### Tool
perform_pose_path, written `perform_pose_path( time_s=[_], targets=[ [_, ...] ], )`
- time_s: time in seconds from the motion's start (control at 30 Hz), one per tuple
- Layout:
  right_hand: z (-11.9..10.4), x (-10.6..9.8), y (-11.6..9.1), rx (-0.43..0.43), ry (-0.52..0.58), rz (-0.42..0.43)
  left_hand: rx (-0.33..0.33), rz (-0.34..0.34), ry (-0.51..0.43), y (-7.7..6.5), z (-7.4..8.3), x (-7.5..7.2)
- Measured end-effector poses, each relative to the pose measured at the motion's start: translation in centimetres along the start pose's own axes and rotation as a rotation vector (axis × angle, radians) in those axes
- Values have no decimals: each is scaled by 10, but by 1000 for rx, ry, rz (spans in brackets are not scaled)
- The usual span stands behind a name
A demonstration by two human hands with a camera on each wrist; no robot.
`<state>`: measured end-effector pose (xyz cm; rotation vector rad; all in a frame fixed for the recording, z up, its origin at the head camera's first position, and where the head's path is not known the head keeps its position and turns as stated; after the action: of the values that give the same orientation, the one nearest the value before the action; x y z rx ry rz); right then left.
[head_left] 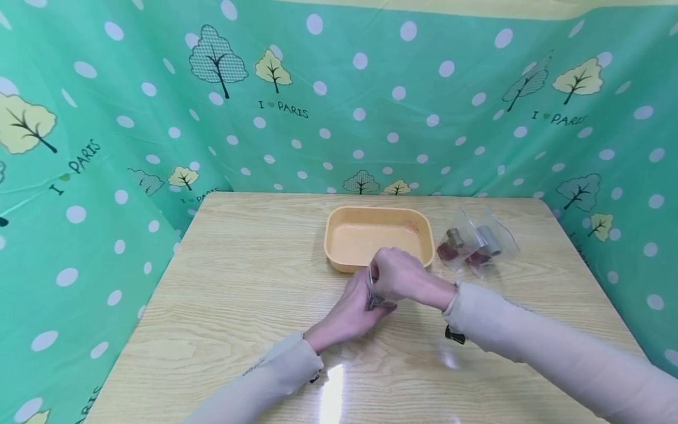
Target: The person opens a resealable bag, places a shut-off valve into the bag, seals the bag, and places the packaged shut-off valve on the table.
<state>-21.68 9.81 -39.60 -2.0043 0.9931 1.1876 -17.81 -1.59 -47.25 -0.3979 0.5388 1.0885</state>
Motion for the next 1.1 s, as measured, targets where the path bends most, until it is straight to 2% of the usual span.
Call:
perform_pose_path(
  time_s=[0.27, 0.63, 1.1],
  targets=[
    [-1, 3, 2, 29, 3, -24, -54, 13, -39, 1, 3, -1],
    [-1, 6, 6, 65, -18, -46, -86, 24, -56, 0, 5, -3],
    [0, 7, 7, 76, -50, -65, -82, 39, -60, 1, 3, -2]
  ],
)
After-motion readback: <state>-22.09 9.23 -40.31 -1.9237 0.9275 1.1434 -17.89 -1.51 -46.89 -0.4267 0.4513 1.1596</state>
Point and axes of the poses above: each hand's wrist, its own y-axis towards the middle knuckle, its own x-axis out of the palm, z = x × y, the point moved 4 cm from there along y, towards the middle knuckle, and after that the axes turned 12 degrees about -x, right-handed, at the moved point
